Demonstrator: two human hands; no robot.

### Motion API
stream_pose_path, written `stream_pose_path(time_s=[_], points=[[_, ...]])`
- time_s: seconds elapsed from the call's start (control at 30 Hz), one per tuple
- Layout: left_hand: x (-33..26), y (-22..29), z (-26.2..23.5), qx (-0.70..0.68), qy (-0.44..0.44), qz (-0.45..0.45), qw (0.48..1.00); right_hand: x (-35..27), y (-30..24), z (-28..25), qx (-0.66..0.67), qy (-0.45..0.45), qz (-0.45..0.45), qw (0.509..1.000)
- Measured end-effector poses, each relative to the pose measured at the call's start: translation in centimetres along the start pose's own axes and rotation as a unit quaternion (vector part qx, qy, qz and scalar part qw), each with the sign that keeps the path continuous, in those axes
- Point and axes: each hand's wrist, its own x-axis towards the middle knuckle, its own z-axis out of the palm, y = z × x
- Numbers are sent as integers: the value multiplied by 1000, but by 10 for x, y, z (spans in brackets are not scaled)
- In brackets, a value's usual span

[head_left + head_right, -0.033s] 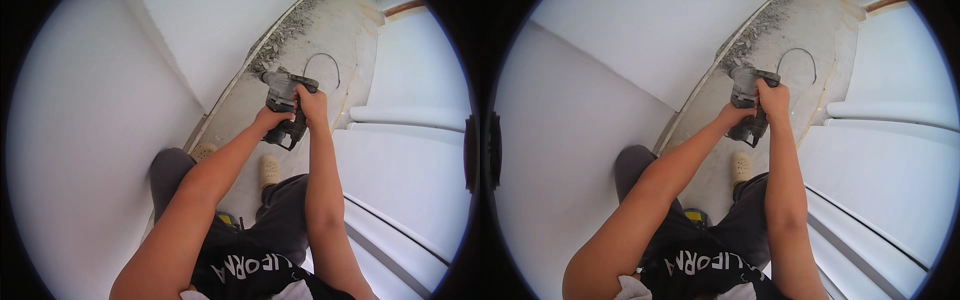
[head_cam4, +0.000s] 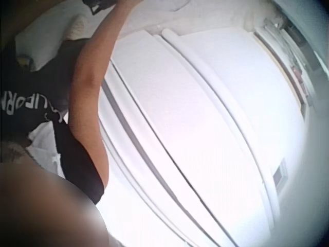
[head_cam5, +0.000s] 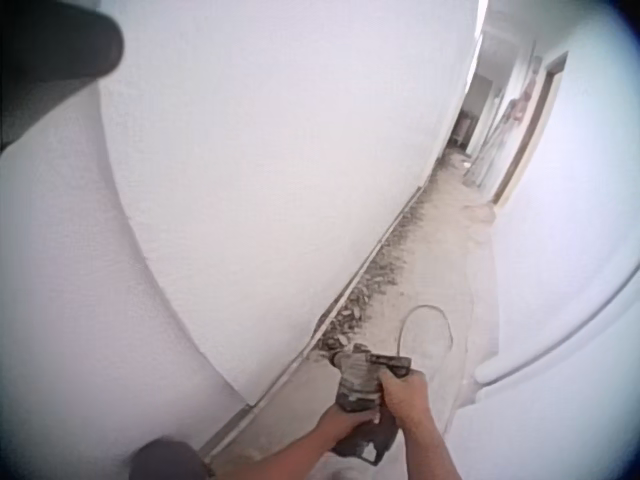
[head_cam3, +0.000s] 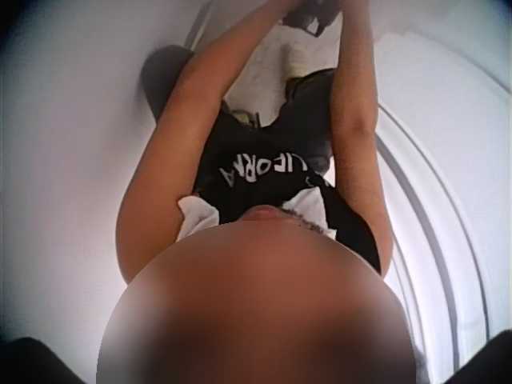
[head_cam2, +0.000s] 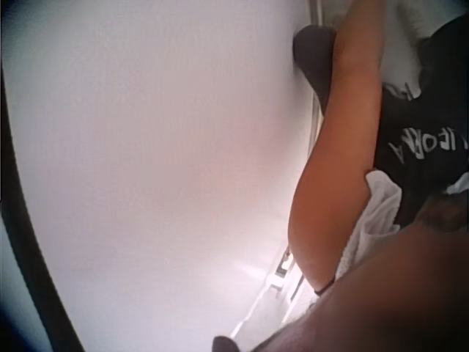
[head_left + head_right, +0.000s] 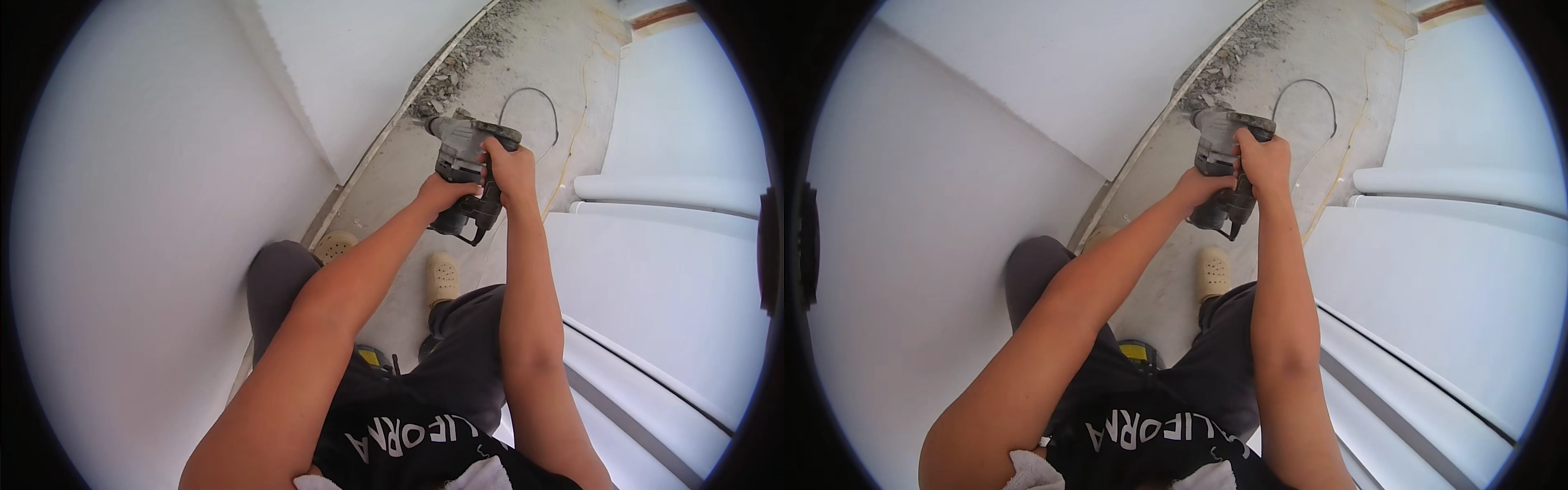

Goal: The person uses a handheld angle grinder to grind the floor along the base of a wall. They move the grinder back and forth along a narrow strip, creating dust and debris.

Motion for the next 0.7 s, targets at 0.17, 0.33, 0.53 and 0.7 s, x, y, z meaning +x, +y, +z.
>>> stream_pose_path(time_s=[0.17, 0.33, 0.53, 0.7], points=[[-10, 9, -4, -29, 17, -36, 999, 4, -11, 12, -63, -27, 65, 996], [7, 9, -19, 59, 10, -76, 995, 16, -7, 13, 4, 8, 82, 997], [9, -6, -21, 4, 6, 4, 1000, 25, 15, 22, -25, 21, 75, 997], [14, -18, -19, -36, 8, 16, 999, 34, 18, 23, -84, 0, 63, 994]])
